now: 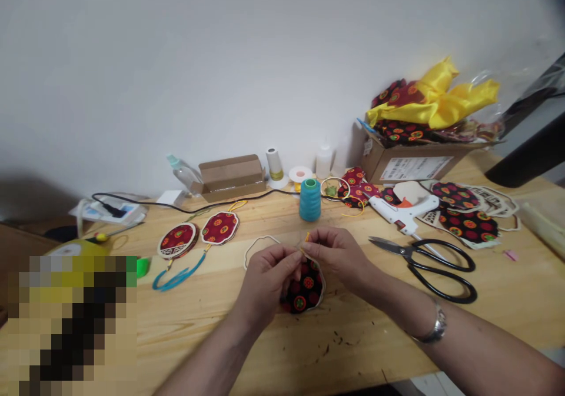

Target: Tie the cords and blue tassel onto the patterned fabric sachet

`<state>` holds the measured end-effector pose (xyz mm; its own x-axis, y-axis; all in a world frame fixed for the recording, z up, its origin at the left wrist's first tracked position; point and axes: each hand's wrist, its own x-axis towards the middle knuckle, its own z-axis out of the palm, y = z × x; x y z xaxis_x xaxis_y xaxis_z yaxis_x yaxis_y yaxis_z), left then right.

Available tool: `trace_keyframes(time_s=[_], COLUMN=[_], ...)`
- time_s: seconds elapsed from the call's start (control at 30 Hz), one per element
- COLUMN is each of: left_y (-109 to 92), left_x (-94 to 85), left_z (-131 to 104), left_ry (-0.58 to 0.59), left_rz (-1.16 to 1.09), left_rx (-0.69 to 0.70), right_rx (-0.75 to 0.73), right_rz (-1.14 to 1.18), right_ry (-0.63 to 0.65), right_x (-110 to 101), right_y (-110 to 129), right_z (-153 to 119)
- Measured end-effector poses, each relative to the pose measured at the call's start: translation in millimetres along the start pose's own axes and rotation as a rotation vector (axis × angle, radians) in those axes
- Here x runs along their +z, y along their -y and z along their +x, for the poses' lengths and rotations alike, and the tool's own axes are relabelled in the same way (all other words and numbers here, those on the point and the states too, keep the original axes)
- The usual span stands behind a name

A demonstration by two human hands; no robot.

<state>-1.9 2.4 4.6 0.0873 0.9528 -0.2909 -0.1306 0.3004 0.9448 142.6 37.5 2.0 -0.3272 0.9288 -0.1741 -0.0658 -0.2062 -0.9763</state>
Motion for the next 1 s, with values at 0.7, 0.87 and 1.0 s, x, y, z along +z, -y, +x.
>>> trace_keyframes(time_s=[0.7, 0.87, 1.0], left_y=[-0.9, -3.2, -3.8], left_x=[-3.8, -15.1, -22.2], left_z=[2.3, 14.7, 21.1], left_ry=[-0.068, -0.279, -0.389], left_rz=[-0.037, -0.152, 0.147], left_rx=[0.107, 0.254, 0.298], right_rx=[-0.121, -0.185, -0.009], right_rz=[0.082, 0.069, -0.349], right_ry=[0.054, 0.588, 0.937], right_x=[-15.4, -45.0, -56.3], right_y=[14.2, 41.9, 53.3], right_z=[0.8, -9.8, -13.3])
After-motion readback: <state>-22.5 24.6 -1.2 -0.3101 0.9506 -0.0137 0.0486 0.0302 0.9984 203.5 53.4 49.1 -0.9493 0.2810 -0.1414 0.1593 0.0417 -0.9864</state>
